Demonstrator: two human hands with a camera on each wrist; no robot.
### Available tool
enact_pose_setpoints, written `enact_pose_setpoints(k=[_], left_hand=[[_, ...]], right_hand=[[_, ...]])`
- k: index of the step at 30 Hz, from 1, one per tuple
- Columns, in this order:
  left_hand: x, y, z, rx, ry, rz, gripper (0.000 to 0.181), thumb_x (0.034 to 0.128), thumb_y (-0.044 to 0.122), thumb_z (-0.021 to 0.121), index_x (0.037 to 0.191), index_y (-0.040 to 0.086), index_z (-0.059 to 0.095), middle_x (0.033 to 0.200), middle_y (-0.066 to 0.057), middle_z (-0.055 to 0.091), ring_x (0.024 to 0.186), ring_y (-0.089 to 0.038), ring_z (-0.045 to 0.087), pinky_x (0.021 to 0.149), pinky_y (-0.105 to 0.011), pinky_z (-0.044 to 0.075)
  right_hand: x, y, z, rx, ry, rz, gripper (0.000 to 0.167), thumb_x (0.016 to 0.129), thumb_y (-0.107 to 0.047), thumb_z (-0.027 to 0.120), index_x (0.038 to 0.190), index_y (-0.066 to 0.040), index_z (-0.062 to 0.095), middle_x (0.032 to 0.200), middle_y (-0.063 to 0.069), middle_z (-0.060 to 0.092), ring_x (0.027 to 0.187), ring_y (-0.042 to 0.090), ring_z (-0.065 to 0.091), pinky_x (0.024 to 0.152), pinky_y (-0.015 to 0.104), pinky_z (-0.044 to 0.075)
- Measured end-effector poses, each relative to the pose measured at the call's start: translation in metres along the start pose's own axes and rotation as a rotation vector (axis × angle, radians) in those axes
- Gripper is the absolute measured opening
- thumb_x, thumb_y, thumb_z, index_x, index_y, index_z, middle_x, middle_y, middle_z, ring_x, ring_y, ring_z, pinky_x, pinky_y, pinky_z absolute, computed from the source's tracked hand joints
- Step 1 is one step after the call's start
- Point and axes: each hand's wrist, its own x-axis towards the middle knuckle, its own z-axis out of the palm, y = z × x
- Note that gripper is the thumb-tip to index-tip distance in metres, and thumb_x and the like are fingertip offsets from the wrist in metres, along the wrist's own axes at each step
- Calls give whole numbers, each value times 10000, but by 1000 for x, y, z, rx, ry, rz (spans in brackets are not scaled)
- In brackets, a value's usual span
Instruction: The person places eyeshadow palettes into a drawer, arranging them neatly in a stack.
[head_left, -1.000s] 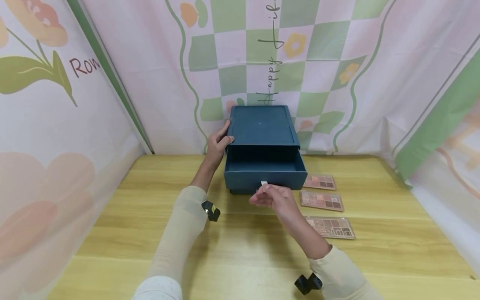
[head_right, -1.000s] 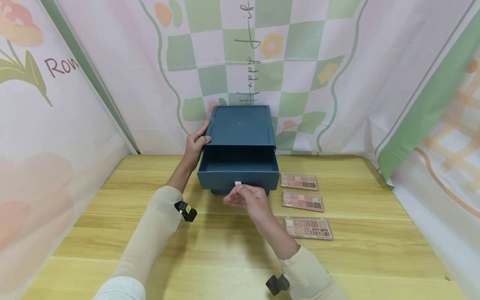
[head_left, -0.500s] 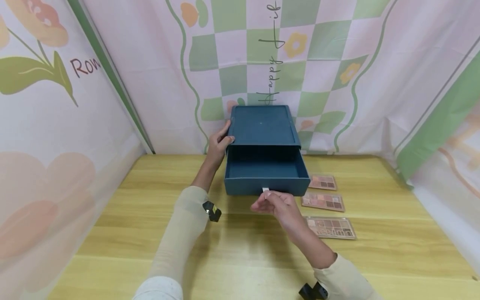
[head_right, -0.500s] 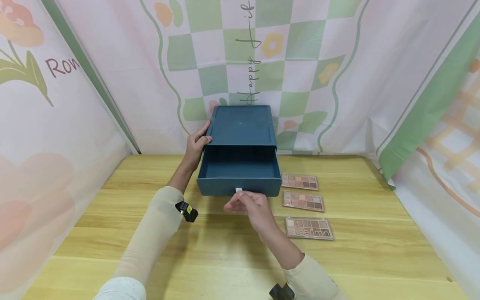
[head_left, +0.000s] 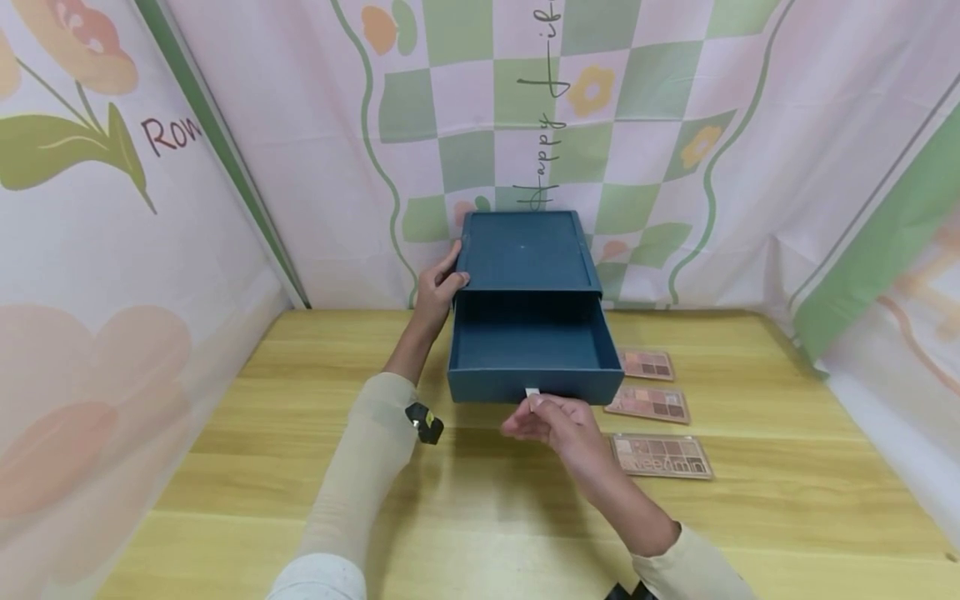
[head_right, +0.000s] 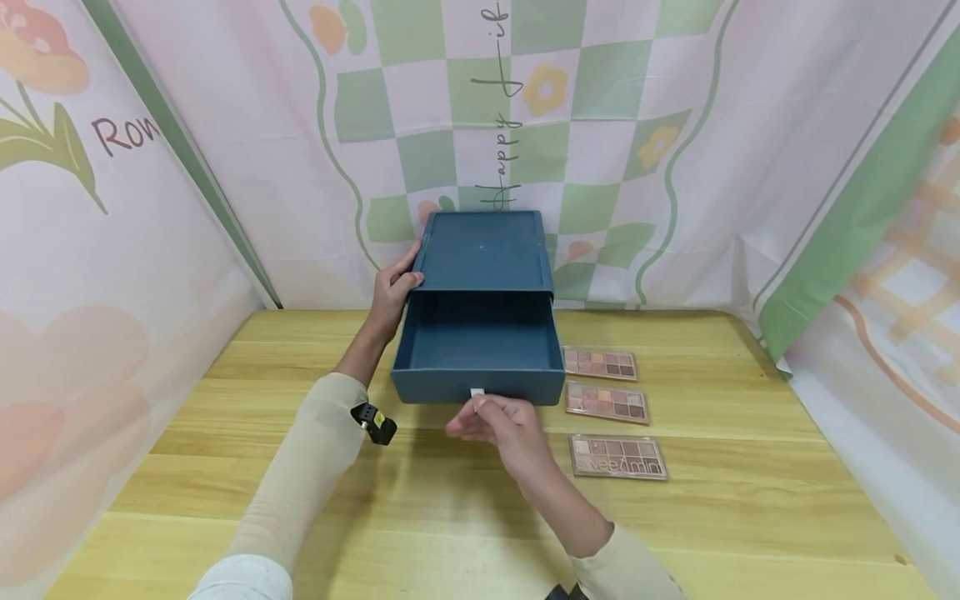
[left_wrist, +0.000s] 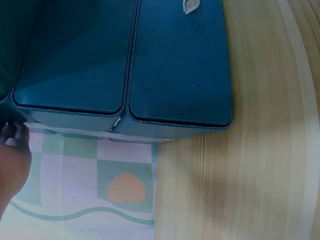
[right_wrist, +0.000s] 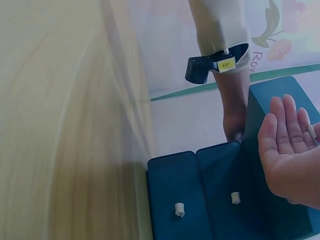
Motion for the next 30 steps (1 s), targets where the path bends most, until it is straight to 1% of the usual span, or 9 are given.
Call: enact_pose_setpoints(k=[5,10,14,16,18,23,25,28,30], left_hand=[[1,0,0,3,3,2,663,923,95,466,1561,-16,323,1675,-159,287,1308,-223,467,981,-200,380],[0,1,0,-3,4,-1,665,922,93,474,1565,7,328,1677,-145,289,1409,-244,433,1088,-287,366],[-1,1,0,-9,8,-5,664,920,90,481,1566,33,338,1679,-129,293,1519,-251,347,1166,-373,345],[-2,1,0,-10,12,-8,663,918,87,483,1565,37,343,1677,-115,301,1530,-238,331,1163,-358,349],[-3,2,0,-8,15,-11,661,918,93,483,1562,36,349,1674,-104,311,1513,-221,344,1131,-303,365],[-3,2,1,-15,19,-13,653,919,99,470,1557,25,351,1670,-111,318,1369,-177,428,1007,-186,380],[-2,2,1,-21,23,-11,653,916,98,464,1556,24,351,1668,-111,322,1285,-171,462,980,-175,384],[-2,2,1,-23,25,-9,658,912,97,462,1555,15,350,1666,-110,326,1217,-175,470,970,-183,383],[-2,2,1,-22,25,-12,661,911,98,464,1557,17,348,1667,-108,325,1240,-179,470,979,-194,377]], right_hand=[[-5,1,1,8,-8,3,369,1078,-194,378,946,-46,689,876,-77,768,906,102,740,898,264,583],[-10,2,2,29,-25,-16,353,1075,-180,382,942,-62,687,875,-85,770,901,91,740,892,256,583],[-12,4,3,52,-62,-70,345,1079,-171,384,944,-77,687,882,-97,772,900,77,740,888,248,583],[-13,5,3,62,-76,-85,342,1081,-167,382,946,-86,686,890,-99,771,904,75,741,888,247,584],[-14,5,3,70,-76,-80,339,1082,-173,386,943,-94,686,892,-93,772,905,79,741,890,251,584],[-16,6,4,61,-81,-48,336,1083,-203,400,949,-107,693,895,-95,777,909,81,744,899,251,580],[-17,6,4,57,-91,-54,336,1084,-209,399,956,-111,694,898,-102,780,912,76,745,904,247,577],[-17,7,4,61,-102,-70,333,1086,-209,396,962,-122,693,902,-108,781,912,71,747,904,243,575],[-17,7,4,72,-110,-80,331,1086,-206,397,966,-133,697,904,-109,782,911,68,747,899,241,576]])
